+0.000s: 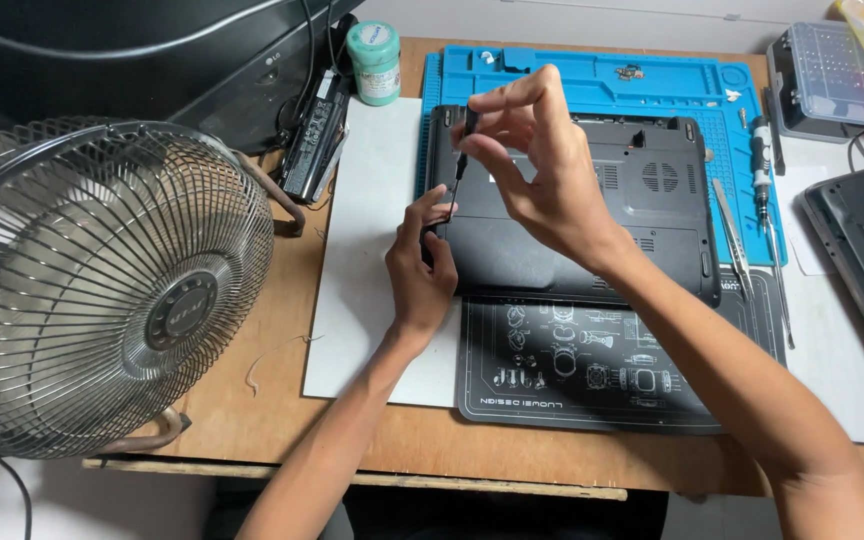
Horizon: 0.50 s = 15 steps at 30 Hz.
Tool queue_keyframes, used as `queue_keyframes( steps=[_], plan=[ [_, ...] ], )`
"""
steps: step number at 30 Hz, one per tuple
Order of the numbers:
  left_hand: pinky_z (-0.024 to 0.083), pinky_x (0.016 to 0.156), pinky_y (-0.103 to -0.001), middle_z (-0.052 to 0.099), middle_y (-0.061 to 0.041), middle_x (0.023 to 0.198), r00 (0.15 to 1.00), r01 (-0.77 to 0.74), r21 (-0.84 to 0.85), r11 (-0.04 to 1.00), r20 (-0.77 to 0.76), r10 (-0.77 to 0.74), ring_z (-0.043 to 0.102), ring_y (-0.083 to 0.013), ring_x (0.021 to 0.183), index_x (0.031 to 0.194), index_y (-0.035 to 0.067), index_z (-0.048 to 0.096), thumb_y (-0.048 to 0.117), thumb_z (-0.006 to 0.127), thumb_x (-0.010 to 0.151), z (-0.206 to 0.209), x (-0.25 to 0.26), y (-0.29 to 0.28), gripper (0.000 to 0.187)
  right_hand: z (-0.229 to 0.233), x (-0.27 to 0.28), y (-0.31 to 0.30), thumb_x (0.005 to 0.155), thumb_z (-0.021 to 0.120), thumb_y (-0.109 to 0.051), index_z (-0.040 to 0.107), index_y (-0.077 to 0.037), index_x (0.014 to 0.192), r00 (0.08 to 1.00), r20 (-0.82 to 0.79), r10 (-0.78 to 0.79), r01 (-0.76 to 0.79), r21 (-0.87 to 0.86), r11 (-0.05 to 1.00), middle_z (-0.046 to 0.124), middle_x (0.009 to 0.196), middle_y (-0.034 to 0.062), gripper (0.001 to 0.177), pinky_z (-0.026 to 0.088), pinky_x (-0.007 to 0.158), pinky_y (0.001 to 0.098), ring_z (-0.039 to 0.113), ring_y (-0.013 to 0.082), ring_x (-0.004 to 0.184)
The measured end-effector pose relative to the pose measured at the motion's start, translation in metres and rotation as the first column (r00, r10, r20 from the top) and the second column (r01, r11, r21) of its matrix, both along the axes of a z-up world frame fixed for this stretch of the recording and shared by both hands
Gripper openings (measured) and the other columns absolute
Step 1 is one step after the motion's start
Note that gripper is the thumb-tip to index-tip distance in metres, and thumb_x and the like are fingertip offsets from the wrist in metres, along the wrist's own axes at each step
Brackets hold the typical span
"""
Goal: The person uses a screwdriver to remove screws from the bottom panel of a laptop. They then lift the laptop to inspect the underside and compare it with another laptop on the desk.
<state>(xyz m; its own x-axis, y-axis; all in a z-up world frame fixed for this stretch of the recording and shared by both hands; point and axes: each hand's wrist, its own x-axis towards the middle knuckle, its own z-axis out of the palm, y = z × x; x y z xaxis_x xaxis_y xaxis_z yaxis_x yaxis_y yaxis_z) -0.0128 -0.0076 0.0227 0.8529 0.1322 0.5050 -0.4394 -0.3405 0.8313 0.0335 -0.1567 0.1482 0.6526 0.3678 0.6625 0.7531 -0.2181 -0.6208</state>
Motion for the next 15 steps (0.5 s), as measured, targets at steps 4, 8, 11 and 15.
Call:
queue_keyframes(
  steps=[4, 8, 11, 15],
  plan=[
    [0.055, 0.085, -0.035, 0.074, -0.011, 0.118, 0.999, -0.004, 0.001, 1.0, -0.04, 0.004, 0.071, -0.0248, 0.11, 0.141, 0.016, 0.052, -0.005, 0.04, 0.094, 0.001, -0.001, 0.0, 0.053, -0.01, 0.005, -0.003, 0.1, 0.077, -0.001, 0.039, -0.003, 0.119, 0.996, 0.085, -0.019, 0.019, 0.003, 1.0, 0.055, 0.114, 0.0178, 0.042, 0.065, 0.091, 0.0391, 0.062, 0.0298, 0.108],
    [0.054, 0.094, -0.036, 0.074, -0.011, 0.117, 1.0, -0.007, 0.013, 1.0, 0.002, 0.007, 0.071, -0.0247, 0.112, 0.14, 0.016, 0.052, -0.007, 0.04, 0.093, 0.002, -0.001, -0.001, 0.054, 0.0, -0.003, 0.003, 0.111, 0.054, 0.001, 0.038, 0.002, 0.125, 1.0, 0.021, 0.018, -0.017, -0.046, 0.999, 0.069, 0.123, 0.0267, 0.022, 0.061, 0.101, 0.0444, 0.073, 0.0376, 0.118],
    [0.054, 0.089, -0.034, 0.074, -0.013, 0.118, 0.998, -0.006, -0.016, 1.0, -0.066, 0.005, 0.07, -0.0243, 0.113, 0.14, 0.015, 0.053, -0.004, 0.039, 0.093, 0.006, -0.002, -0.001, 0.052, -0.015, 0.003, 0.001, 0.099, 0.079, -0.002, 0.037, -0.006, 0.114, 0.995, 0.038, -0.097, 0.096, 0.036, 0.995, 0.058, 0.112, 0.0157, 0.045, 0.06, 0.089, 0.0359, 0.063, 0.0248, 0.101],
    [0.054, 0.079, -0.03, 0.074, -0.011, 0.116, 0.999, -0.011, -0.003, 1.0, -0.046, 0.011, 0.07, -0.0217, 0.111, 0.139, 0.015, 0.054, -0.007, 0.039, 0.091, 0.004, -0.001, -0.001, 0.055, -0.002, -0.004, 0.003, 0.106, 0.065, 0.001, 0.042, -0.001, 0.123, 0.998, 0.054, -0.021, 0.02, 0.019, 1.0, 0.061, 0.117, 0.0202, 0.029, 0.064, 0.099, 0.0401, 0.068, 0.0322, 0.115]
  ],
)
